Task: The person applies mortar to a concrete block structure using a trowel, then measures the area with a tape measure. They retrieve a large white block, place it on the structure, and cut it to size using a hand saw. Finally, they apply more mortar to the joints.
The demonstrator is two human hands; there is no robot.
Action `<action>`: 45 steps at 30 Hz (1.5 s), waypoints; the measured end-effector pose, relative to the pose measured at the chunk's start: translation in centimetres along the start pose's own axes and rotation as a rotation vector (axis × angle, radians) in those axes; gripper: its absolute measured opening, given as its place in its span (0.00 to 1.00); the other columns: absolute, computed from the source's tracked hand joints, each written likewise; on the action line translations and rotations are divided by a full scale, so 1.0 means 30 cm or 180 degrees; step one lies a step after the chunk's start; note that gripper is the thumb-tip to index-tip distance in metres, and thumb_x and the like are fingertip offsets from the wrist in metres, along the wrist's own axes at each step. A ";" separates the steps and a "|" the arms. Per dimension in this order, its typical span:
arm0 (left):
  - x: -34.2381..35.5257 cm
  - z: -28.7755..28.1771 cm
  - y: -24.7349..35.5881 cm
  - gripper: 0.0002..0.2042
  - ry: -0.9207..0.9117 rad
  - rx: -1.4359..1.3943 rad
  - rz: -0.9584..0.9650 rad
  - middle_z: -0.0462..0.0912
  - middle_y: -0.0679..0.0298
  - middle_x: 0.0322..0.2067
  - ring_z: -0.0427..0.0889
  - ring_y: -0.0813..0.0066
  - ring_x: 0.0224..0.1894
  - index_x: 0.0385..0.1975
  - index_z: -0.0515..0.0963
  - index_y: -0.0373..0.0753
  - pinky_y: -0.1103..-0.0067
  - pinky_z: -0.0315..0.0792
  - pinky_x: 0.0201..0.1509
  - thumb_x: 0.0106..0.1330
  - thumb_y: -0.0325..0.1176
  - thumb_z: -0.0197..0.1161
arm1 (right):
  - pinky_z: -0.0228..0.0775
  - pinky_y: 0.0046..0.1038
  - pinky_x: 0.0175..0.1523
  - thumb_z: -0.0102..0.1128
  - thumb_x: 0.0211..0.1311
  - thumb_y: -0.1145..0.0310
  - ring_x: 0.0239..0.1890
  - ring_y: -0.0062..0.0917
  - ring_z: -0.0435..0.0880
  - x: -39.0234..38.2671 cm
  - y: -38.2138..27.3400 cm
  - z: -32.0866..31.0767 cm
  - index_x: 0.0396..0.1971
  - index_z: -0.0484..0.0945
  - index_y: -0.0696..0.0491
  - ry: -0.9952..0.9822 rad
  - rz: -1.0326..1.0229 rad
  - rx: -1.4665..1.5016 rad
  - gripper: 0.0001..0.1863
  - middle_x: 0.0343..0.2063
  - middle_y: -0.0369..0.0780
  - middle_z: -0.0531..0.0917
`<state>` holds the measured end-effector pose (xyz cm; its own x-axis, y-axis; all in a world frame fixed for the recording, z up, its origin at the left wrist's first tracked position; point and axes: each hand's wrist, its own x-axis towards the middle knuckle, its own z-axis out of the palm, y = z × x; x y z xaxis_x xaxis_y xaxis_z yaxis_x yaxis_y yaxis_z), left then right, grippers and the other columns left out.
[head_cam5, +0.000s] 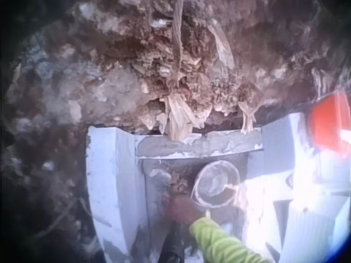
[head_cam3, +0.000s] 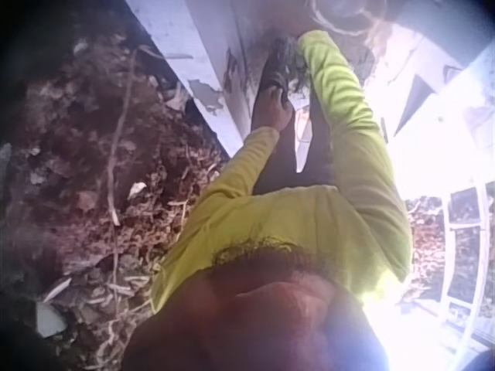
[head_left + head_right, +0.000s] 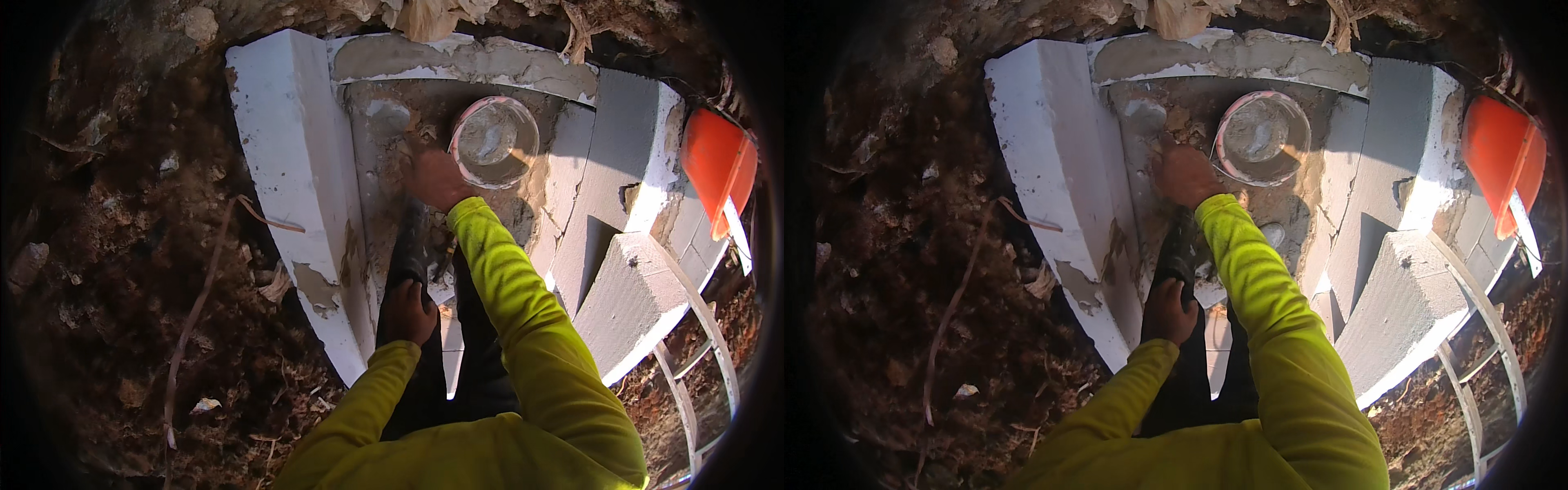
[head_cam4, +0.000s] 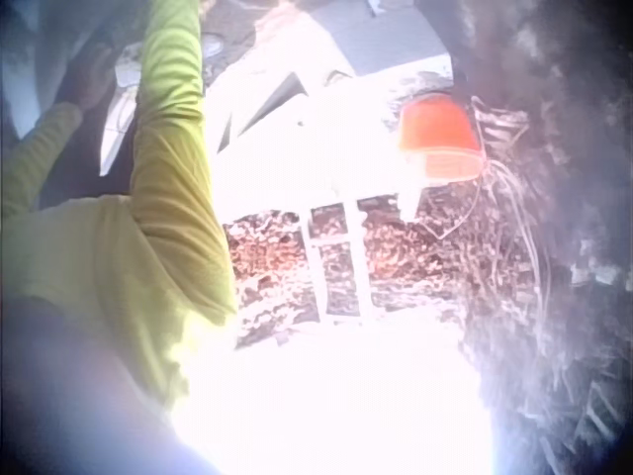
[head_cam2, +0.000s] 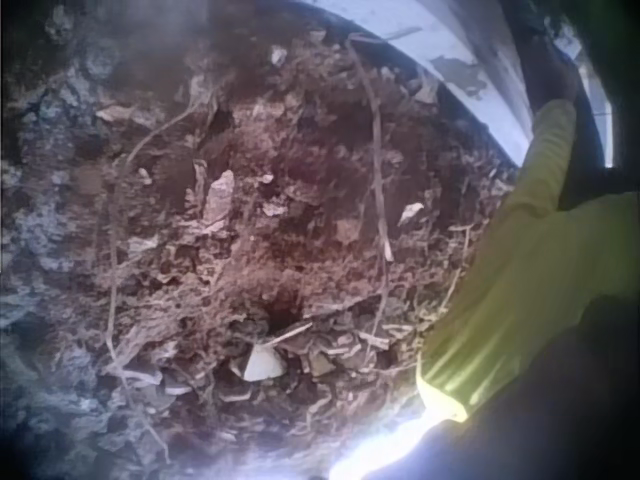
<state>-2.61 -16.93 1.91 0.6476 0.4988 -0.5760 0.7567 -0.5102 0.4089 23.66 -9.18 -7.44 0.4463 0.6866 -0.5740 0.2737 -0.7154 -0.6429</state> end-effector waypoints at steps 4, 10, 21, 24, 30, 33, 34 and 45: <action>-0.006 0.015 0.029 0.23 -0.0151 0.0202 -0.0001 0.76 0.53 0.49 0.75 0.51 0.51 0.47 0.76 0.35 0.60 0.70 0.55 0.50 0.35 0.66 | 0.73 0.51 0.44 0.53 0.64 0.61 0.34 0.56 0.81 0.066 -0.002 -0.044 0.53 0.67 0.62 0.0528 -0.0472 0.0190 0.24 0.29 0.59 0.81; 0.006 0.012 0.008 0.22 -0.0038 0.0117 0.0039 0.77 0.53 0.49 0.75 0.52 0.52 0.46 0.77 0.36 0.59 0.69 0.56 0.50 0.36 0.66 | 0.74 0.50 0.46 0.54 0.63 0.61 0.37 0.56 0.82 0.164 0.042 0.034 0.51 0.68 0.63 0.0569 -0.0028 0.0461 0.23 0.32 0.59 0.82; 0.014 0.011 0.025 0.21 -0.0217 0.0177 -0.0059 0.77 0.52 0.50 0.75 0.51 0.54 0.46 0.77 0.36 0.61 0.69 0.58 0.51 0.36 0.67 | 0.75 0.47 0.49 0.54 0.64 0.61 0.42 0.54 0.83 0.136 0.137 -0.102 0.47 0.70 0.63 0.1088 0.0533 0.0329 0.21 0.35 0.59 0.83; 0.011 0.019 0.019 0.21 -0.0072 0.0142 0.0069 0.77 0.52 0.50 0.75 0.51 0.54 0.46 0.77 0.36 0.61 0.69 0.58 0.51 0.36 0.67 | 0.75 0.44 0.42 0.55 0.65 0.60 0.34 0.49 0.84 0.026 0.302 -0.083 0.47 0.73 0.62 0.1652 0.0484 0.0796 0.20 0.33 0.56 0.83; 0.015 0.021 0.022 0.21 0.0122 0.0132 0.0166 0.77 0.52 0.47 0.75 0.51 0.50 0.45 0.76 0.34 0.59 0.71 0.54 0.49 0.33 0.66 | 0.70 0.28 0.24 0.52 0.70 0.58 0.16 0.21 0.77 -0.075 0.130 -0.125 0.47 0.73 0.62 0.1073 0.1104 0.2924 0.20 0.23 0.40 0.80; 0.009 0.022 0.015 0.21 0.0048 0.0055 0.0225 0.77 0.53 0.48 0.75 0.51 0.50 0.45 0.76 0.35 0.60 0.71 0.53 0.49 0.34 0.66 | 0.70 0.28 0.26 0.51 0.71 0.58 0.16 0.23 0.77 0.051 0.100 -0.099 0.49 0.73 0.61 0.1149 0.1160 0.3446 0.20 0.27 0.41 0.81; 0.009 0.013 0.013 0.21 -0.0034 0.0111 0.0250 0.77 0.53 0.48 0.75 0.51 0.50 0.45 0.76 0.35 0.60 0.71 0.53 0.49 0.34 0.66 | 0.71 0.29 0.27 0.52 0.70 0.58 0.18 0.25 0.79 0.094 0.101 -0.047 0.50 0.72 0.61 0.1160 0.1015 0.3357 0.21 0.28 0.43 0.82; 0.013 0.005 0.031 0.24 -0.0230 0.0267 0.0072 0.77 0.52 0.52 0.74 0.53 0.56 0.50 0.77 0.37 0.61 0.70 0.59 0.52 0.37 0.68 | 0.72 0.49 0.49 0.60 0.58 0.61 0.44 0.55 0.81 -0.245 0.324 0.025 0.53 0.70 0.58 0.0718 0.0527 0.1294 0.25 0.36 0.59 0.82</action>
<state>-1.67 -17.34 1.96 0.6539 0.4362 -0.6182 0.7299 -0.5789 0.3635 22.41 -21.08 -9.85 0.6414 0.4905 -0.5899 -0.1512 -0.6730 -0.7240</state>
